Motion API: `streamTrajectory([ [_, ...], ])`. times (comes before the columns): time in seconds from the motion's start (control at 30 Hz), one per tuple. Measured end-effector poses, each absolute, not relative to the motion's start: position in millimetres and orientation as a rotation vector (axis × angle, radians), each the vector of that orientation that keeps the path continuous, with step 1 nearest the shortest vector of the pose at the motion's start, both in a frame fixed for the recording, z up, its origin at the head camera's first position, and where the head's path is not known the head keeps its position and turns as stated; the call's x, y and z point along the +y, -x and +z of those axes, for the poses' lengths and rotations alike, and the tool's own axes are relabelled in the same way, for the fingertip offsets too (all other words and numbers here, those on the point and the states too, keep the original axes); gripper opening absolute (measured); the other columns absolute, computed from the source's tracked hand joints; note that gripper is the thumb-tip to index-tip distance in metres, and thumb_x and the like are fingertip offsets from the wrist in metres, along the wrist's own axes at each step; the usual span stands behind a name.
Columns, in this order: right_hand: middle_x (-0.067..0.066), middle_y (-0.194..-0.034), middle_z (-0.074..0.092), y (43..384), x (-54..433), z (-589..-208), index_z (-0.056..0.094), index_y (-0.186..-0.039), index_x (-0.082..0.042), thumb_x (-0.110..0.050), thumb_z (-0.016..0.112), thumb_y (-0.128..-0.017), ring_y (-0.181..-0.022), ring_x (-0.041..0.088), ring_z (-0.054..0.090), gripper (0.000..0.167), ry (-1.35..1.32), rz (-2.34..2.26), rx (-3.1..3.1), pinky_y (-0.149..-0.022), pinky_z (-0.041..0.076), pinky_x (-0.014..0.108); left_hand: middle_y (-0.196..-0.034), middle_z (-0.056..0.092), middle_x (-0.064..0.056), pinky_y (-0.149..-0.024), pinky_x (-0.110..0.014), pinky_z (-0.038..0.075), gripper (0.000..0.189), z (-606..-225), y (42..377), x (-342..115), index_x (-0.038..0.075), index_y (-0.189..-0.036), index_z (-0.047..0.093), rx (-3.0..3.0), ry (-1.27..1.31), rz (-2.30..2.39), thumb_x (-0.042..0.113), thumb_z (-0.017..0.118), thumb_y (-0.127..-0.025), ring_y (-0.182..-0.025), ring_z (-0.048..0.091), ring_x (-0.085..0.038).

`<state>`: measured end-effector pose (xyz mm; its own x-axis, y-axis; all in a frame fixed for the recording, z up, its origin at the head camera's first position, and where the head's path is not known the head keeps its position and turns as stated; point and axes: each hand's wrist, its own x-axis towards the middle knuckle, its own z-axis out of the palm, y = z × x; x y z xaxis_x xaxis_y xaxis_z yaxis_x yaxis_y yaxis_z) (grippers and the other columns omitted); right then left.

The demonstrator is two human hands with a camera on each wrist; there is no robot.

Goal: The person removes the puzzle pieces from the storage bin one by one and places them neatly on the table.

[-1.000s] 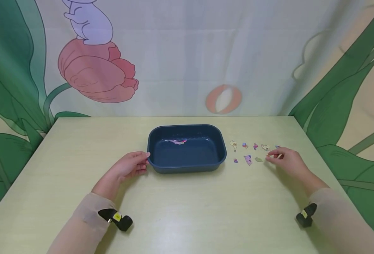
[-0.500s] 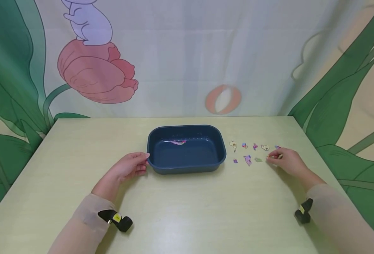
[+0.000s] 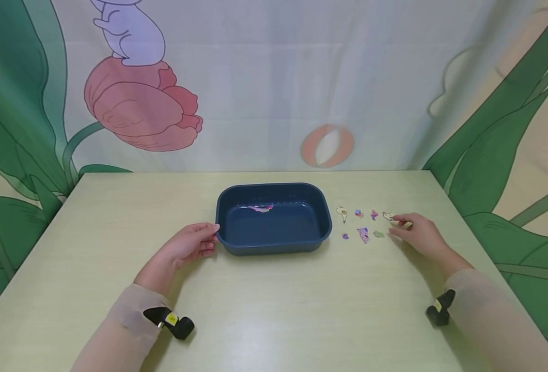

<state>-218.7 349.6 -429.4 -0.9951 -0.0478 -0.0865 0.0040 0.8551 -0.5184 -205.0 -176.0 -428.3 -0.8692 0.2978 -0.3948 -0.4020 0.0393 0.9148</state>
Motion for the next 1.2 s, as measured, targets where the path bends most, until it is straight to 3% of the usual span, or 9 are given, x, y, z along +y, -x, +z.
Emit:
streamTrajectory([
  [0.23,0.017,-0.112,0.054,223,316,-415,0.052,-0.129,-0.002,-0.028,0.062,-0.091,-0.090,0.027,0.048,0.047,0.050,-0.969,2.887,-0.069,0.042,0.030,-0.078,0.059,-0.001,-0.069,-0.025,0.049,0.019,-427,205,-176,0.008,-0.087,0.057,1.835,0.110,1.886,0.026,0.055,-0.095,-0.065,0.052,-0.011],
  [0.43,0.014,-0.107,0.055,226,276,-402,0.055,-0.127,-0.003,-0.024,0.063,-0.090,-0.084,0.025,0.047,0.043,0.141,-1.097,2.839,-0.061,0.041,0.024,-0.077,0.058,-0.001,-0.068,-0.025,0.049,0.019,-427,205,-175,0.007,-0.089,0.057,1.843,0.111,1.886,0.025,0.055,-0.095,-0.065,0.052,-0.010],
  [0.83,0.008,-0.095,0.059,239,193,-393,0.063,-0.116,-0.003,-0.018,0.065,-0.089,-0.075,0.022,0.052,0.031,0.435,-1.388,2.707,-0.058,0.041,0.025,-0.075,0.058,0.000,-0.069,-0.025,0.050,0.019,-430,205,-178,0.011,-0.083,0.058,1.842,0.101,1.888,0.024,0.054,-0.096,-0.063,0.052,-0.009],
  [1.2,0.009,-0.098,0.061,266,135,-401,0.064,-0.114,-0.002,-0.017,0.062,-0.090,-0.079,0.022,0.054,0.028,0.569,-1.232,2.693,-0.071,0.046,0.031,-0.077,0.058,-0.001,-0.069,-0.026,0.049,0.019,-431,207,-178,0.009,-0.085,0.058,1.846,0.094,1.880,0.026,0.055,-0.095,-0.065,0.052,-0.011],
])
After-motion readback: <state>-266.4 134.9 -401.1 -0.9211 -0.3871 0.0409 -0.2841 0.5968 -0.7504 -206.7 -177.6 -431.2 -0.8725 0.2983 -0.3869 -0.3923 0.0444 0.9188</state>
